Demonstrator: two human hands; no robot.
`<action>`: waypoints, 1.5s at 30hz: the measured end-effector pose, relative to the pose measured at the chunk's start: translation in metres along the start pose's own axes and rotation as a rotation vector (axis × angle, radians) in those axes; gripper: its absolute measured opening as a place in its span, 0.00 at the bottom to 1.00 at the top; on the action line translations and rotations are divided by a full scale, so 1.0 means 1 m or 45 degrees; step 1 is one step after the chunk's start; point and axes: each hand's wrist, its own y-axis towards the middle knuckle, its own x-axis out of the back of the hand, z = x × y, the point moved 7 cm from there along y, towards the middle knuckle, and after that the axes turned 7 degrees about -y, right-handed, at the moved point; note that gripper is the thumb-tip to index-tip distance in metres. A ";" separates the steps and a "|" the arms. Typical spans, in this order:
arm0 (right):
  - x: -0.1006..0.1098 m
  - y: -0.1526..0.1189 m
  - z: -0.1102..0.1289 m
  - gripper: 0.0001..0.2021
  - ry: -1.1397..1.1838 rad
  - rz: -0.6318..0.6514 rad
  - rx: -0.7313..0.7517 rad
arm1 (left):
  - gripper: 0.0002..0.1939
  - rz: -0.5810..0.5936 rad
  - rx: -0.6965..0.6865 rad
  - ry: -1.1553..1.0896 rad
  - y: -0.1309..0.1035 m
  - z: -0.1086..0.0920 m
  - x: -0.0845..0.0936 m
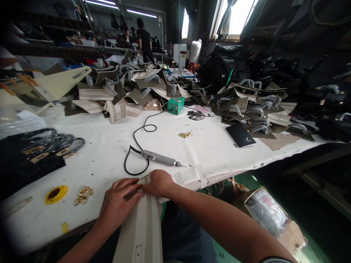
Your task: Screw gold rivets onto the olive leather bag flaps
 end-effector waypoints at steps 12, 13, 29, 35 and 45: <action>0.151 0.023 -0.170 0.12 -0.165 -0.827 -0.232 | 0.09 -0.018 -0.023 -0.009 -0.001 0.010 -0.002; 0.158 0.035 -0.186 0.13 -0.201 -0.822 -0.254 | 0.09 -0.015 -0.023 0.008 -0.001 0.010 -0.002; 0.121 0.038 -0.204 0.17 -0.606 -0.802 0.151 | 0.09 -0.032 -0.085 0.039 -0.004 0.010 -0.004; 0.119 0.015 -0.218 0.14 -0.306 -1.002 0.184 | 0.09 -0.031 -0.118 0.048 -0.004 0.011 -0.004; 0.136 0.030 -0.243 0.10 -0.140 -0.981 -0.199 | 0.09 -0.041 -0.157 0.064 -0.004 0.013 -0.005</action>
